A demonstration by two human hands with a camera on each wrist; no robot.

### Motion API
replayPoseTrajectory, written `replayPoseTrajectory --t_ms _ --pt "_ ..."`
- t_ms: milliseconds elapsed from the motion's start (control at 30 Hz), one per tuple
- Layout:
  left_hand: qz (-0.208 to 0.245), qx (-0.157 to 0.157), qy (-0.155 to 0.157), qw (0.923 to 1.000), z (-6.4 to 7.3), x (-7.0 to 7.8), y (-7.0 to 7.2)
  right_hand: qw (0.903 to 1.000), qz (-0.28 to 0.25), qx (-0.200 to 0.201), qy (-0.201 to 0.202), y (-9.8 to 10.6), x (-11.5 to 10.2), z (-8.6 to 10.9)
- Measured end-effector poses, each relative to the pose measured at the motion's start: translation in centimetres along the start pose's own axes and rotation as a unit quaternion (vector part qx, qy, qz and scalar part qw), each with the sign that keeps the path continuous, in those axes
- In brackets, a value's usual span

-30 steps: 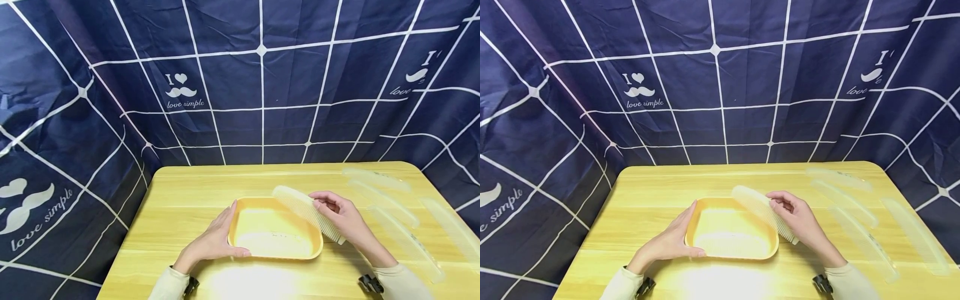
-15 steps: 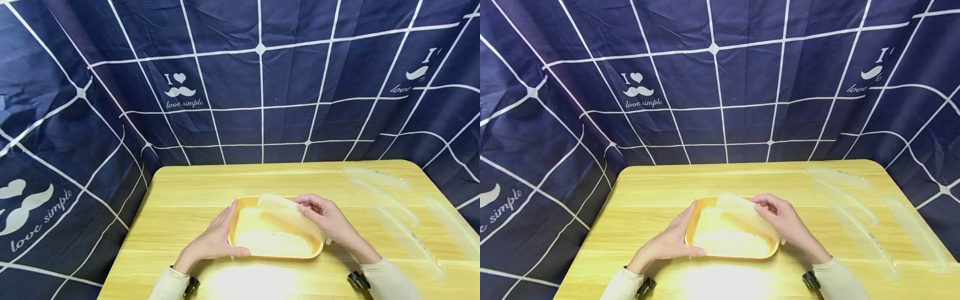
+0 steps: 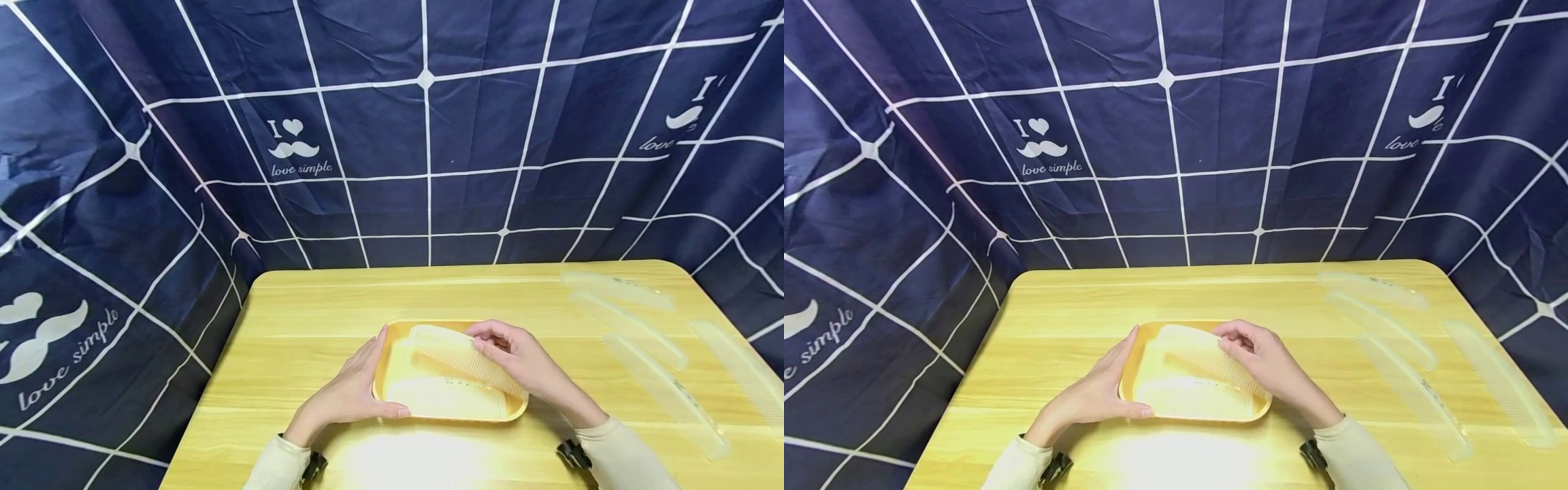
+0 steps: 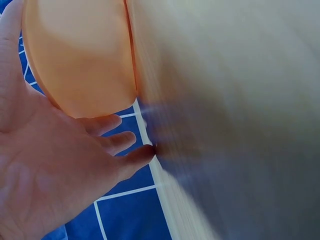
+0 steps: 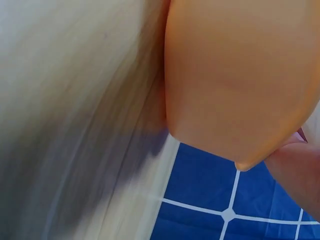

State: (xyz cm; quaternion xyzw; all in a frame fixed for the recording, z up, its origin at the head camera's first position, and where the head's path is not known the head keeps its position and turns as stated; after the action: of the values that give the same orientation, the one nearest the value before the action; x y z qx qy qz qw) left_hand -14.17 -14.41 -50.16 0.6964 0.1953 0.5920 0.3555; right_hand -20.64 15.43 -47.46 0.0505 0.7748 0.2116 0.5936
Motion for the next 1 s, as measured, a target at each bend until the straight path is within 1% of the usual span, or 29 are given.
replayPoseTrajectory --t_ms 100,233,400,633,767,1000 --pt "-0.001 0.000 0.000 1.0000 0.0 0.0 0.0 0.9999 0.003 -0.013 -0.009 -0.5 0.0 -0.1" --pt "0.000 0.002 -0.003 1.0000 0.0 0.0 -0.1 0.9997 0.002 -0.024 -0.011 -1.2 0.1 -0.1" --pt "0.004 0.000 -0.003 1.0000 -0.1 -0.1 -0.2 0.9992 0.012 -0.038 0.002 -2.0 -0.1 -0.2" --pt "0.004 0.005 -0.010 0.9999 0.0 0.1 -0.1 0.9952 0.041 -0.087 0.019 -3.2 -0.4 -0.2" --pt "0.002 0.005 -0.010 0.9999 -0.1 0.0 -0.1 0.9920 0.063 -0.103 0.035 -3.5 -0.7 -0.1" --pt "0.004 0.009 -0.012 0.9999 -0.1 0.0 0.0 0.9875 0.073 -0.135 0.037 -4.5 -0.5 0.0"
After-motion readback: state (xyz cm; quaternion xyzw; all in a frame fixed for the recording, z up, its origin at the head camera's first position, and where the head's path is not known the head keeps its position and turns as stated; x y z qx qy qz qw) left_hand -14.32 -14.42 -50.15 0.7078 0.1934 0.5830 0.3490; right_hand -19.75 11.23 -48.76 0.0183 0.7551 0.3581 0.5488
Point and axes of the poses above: each hand's wrist, its own z-axis away from the middle knuckle, its own y-axis out of the back of the hand, x = y × z, the point moved 4 cm from there along -z, towards the middle knuckle, and after that the axes turned 13 degrees about x, right-handed, at the moved point
